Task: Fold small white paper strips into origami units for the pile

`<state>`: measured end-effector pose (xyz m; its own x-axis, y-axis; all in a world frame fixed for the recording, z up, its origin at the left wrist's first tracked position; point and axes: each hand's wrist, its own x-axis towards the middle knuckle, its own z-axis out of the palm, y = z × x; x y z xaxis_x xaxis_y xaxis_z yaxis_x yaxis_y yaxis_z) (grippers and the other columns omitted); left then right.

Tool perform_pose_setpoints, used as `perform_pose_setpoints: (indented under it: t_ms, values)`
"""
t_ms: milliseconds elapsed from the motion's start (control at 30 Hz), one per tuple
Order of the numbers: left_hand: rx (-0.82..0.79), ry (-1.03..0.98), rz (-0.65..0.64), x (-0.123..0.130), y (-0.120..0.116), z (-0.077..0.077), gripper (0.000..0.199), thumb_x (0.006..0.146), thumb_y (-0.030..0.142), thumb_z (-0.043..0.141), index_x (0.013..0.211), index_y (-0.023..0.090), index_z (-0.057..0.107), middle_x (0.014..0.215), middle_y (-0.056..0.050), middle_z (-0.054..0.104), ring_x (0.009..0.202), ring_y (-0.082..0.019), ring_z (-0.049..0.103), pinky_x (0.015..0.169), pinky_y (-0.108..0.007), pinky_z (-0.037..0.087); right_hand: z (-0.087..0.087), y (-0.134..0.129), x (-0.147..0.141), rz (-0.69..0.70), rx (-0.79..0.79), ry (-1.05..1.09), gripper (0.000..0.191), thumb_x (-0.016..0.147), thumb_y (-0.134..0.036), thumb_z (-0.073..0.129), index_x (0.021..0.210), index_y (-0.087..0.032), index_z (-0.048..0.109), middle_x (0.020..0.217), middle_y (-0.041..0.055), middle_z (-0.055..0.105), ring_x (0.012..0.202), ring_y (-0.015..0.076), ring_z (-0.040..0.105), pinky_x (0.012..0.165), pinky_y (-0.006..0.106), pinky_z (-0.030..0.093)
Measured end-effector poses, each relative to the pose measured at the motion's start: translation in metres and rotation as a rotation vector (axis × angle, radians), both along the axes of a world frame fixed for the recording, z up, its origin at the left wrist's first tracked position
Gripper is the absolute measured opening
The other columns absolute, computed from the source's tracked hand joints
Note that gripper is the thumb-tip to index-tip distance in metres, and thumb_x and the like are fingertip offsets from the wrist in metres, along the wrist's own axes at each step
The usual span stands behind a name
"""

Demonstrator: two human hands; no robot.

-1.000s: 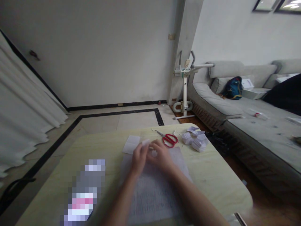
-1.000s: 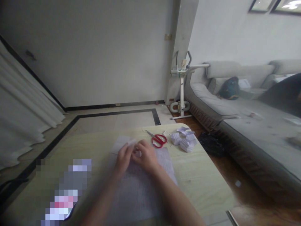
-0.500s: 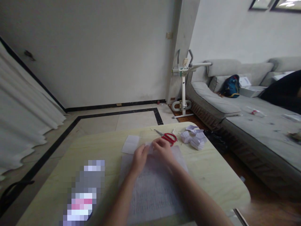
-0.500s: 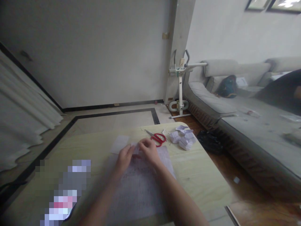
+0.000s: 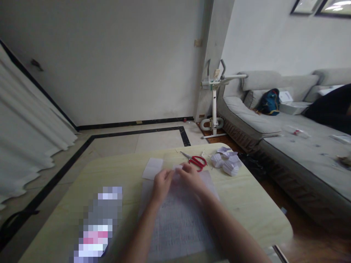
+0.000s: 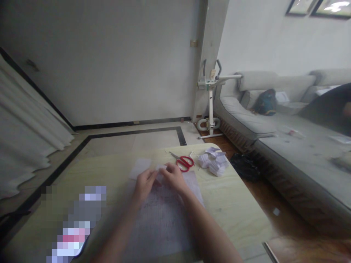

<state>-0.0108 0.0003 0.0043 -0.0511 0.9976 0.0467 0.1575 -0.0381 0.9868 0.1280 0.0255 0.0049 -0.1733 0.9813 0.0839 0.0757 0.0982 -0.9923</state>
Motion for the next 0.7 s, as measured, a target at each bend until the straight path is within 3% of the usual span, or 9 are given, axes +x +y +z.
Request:
perform_pose_setpoints:
  t_ms: [200,533,700]
  values:
    - [0.012,-0.023,0.017,0.0004,-0.0008,0.0042,0.034,0.075,0.045,0.059,0.082,0.013,0.065,0.07,-0.003,0.067,0.06,-0.016,0.061,0.055,-0.023,0.046,0.0017,0.0009,0.0026,0.024,0.066,-0.012,0.019,0.078,-0.033,0.056,0.071,-0.015,0.057,0.064,-0.0009,0.055,0.06,0.0115,0.05,0.055,0.022,0.037]
    - [0.038,0.062,0.112,-0.001,-0.0008,0.0049,0.029,0.076,0.042,0.058,0.069,0.014,0.061,0.055,0.0,0.062,0.051,-0.015,0.058,0.05,-0.022,0.043,0.005,0.0016,0.0068,-0.016,0.015,0.062,0.021,0.078,-0.036,0.058,0.074,-0.016,0.061,0.059,-0.0025,0.054,0.053,0.0099,0.048,0.051,0.021,0.036]
    - [0.081,0.03,0.099,0.0006,0.0005,0.0051,0.028,0.076,0.041,0.059,0.078,0.014,0.064,0.072,-0.003,0.067,0.065,-0.016,0.062,0.058,-0.023,0.046,0.0048,0.0016,0.0073,0.0,0.053,0.034,0.022,0.078,-0.036,0.058,0.074,-0.015,0.061,0.061,-0.0014,0.056,0.055,0.0107,0.05,0.053,0.022,0.038]
